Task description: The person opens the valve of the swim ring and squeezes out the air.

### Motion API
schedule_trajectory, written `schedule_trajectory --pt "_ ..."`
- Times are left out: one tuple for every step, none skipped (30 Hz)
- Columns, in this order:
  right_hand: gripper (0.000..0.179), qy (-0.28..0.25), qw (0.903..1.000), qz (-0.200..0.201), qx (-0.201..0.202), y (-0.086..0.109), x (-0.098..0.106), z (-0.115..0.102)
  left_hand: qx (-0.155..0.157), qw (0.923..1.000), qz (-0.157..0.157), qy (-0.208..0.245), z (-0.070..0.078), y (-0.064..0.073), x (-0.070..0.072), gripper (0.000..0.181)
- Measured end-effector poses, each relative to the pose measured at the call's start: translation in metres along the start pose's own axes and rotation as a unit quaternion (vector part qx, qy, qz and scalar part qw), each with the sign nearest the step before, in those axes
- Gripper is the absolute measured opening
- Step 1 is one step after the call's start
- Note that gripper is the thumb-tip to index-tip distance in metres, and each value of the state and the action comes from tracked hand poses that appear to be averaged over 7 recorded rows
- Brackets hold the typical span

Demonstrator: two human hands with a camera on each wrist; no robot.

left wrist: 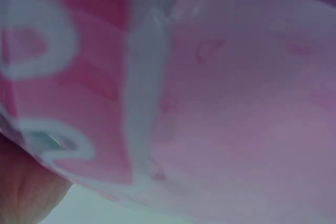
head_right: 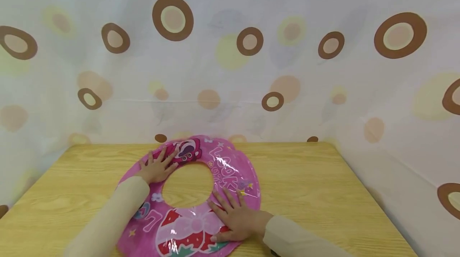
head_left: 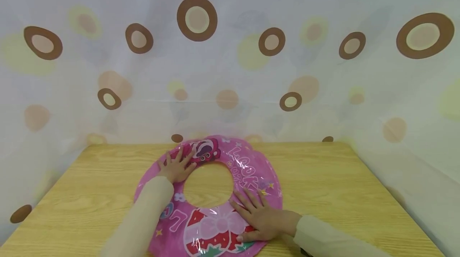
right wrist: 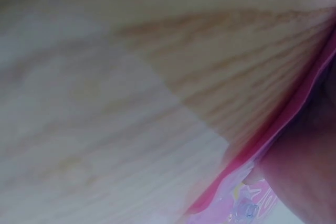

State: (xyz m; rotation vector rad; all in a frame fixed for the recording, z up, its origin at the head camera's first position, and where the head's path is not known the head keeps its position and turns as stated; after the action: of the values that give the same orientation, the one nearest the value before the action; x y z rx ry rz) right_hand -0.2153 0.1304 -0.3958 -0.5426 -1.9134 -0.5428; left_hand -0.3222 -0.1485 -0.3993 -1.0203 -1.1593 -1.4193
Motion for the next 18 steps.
schedule_trajectory --pt "0.087 -0.001 1.0 0.001 0.001 0.0 -0.0001 0.0004 0.001 1.0 -0.002 -0.002 0.0002 -0.0005 -0.0003 0.058" --pt "0.087 -0.002 1.0 0.001 0.001 -0.0003 -0.0003 0.0009 0.004 1.0 -0.004 -0.004 0.0003 -0.0008 -0.0007 0.058" --pt "0.087 -0.007 1.0 -0.001 0.001 -0.0005 -0.0004 0.0013 0.006 0.9999 -0.006 -0.006 0.0001 -0.0013 -0.0012 0.057" --pt "0.087 -0.013 0.9999 -0.002 0.0 -0.0008 -0.0005 0.0018 0.007 0.9999 -0.006 -0.008 -0.0001 -0.0018 -0.0017 0.057" --pt "0.087 -0.017 0.9999 -0.003 -0.002 -0.001 -0.0007 0.0021 0.008 0.9999 -0.005 -0.009 -0.0003 -0.0022 -0.0022 0.056" --pt "0.087 -0.02 0.9998 -0.004 -0.003 -0.0014 -0.0013 0.0027 0.009 0.9999 -0.005 -0.009 -0.0007 -0.0028 -0.0027 0.056" --pt "0.087 -0.023 0.9997 -0.003 -0.003 -0.0019 -0.0023 0.0036 0.01 0.9999 -0.005 -0.01 -0.0008 -0.0031 -0.0031 0.057" --pt "0.087 -0.025 0.9997 -0.001 -0.002 -0.0024 -0.003 0.0042 0.01 0.9999 -0.003 -0.01 -0.0011 -0.0035 -0.0035 0.057" --pt "0.087 -0.026 0.9997 0.001 -0.001 -0.0028 -0.0038 0.0047 0.009 0.9999 -0.001 -0.008 -0.0014 -0.0041 -0.0038 0.057" --pt "0.087 -0.025 0.9997 0.005 -0.001 -0.0031 -0.0043 0.0053 0.009 0.9999 0.001 -0.008 -0.0017 -0.0046 -0.0042 0.057" --pt "0.087 -0.023 0.9997 0.006 -0.001 -0.0033 -0.0046 0.0055 0.008 0.9999 0.002 -0.008 -0.0019 -0.005 -0.0043 0.057" --pt "0.087 -0.021 0.9998 0.006 0.0 -0.0035 -0.0048 0.0058 0.008 0.9999 0.004 -0.008 -0.002 -0.0054 -0.0044 0.058" --pt "0.087 -0.019 0.9998 0.005 -0.001 -0.0034 -0.0044 0.0056 0.007 0.9999 0.006 -0.009 -0.0022 -0.0056 -0.0045 0.058" --pt "0.087 -0.015 0.9999 0.004 -0.001 -0.0034 -0.0037 0.0053 0.006 0.9999 0.008 -0.009 -0.0021 -0.0058 -0.0044 0.058" --pt "0.087 -0.012 0.9999 0.001 -0.003 -0.0032 -0.0028 0.0047 0.005 0.9999 0.009 -0.009 -0.002 -0.0058 -0.0042 0.058" --pt "0.087 -0.008 1.0 -0.001 -0.003 -0.0029 -0.0018 0.0041 0.005 0.9999 0.009 -0.01 -0.0018 -0.0057 -0.0041 0.058" --pt "0.087 -0.004 1.0 -0.004 -0.004 -0.0026 -0.0008 0.0034 0.004 0.9999 0.009 -0.01 -0.0015 -0.0056 -0.0038 0.058" --pt "0.087 -0.001 1.0 -0.006 -0.004 -0.0023 0.0005 0.0025 0.004 0.9999 0.009 -0.01 -0.001 -0.0054 -0.0033 0.058"
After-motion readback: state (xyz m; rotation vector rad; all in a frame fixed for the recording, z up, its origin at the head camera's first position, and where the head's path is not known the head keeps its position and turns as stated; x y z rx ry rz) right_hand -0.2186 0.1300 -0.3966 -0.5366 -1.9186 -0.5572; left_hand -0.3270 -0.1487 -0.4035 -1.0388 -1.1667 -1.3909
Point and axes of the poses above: each hand's wrist, its own y-axis away from the middle knuckle, its own x-axis out of the back of the hand, z = x × y, the point moved 3 cm from there along -y, towards the middle knuckle, and after that the axes turned 11 degrees about z, right-handed, at the moved point
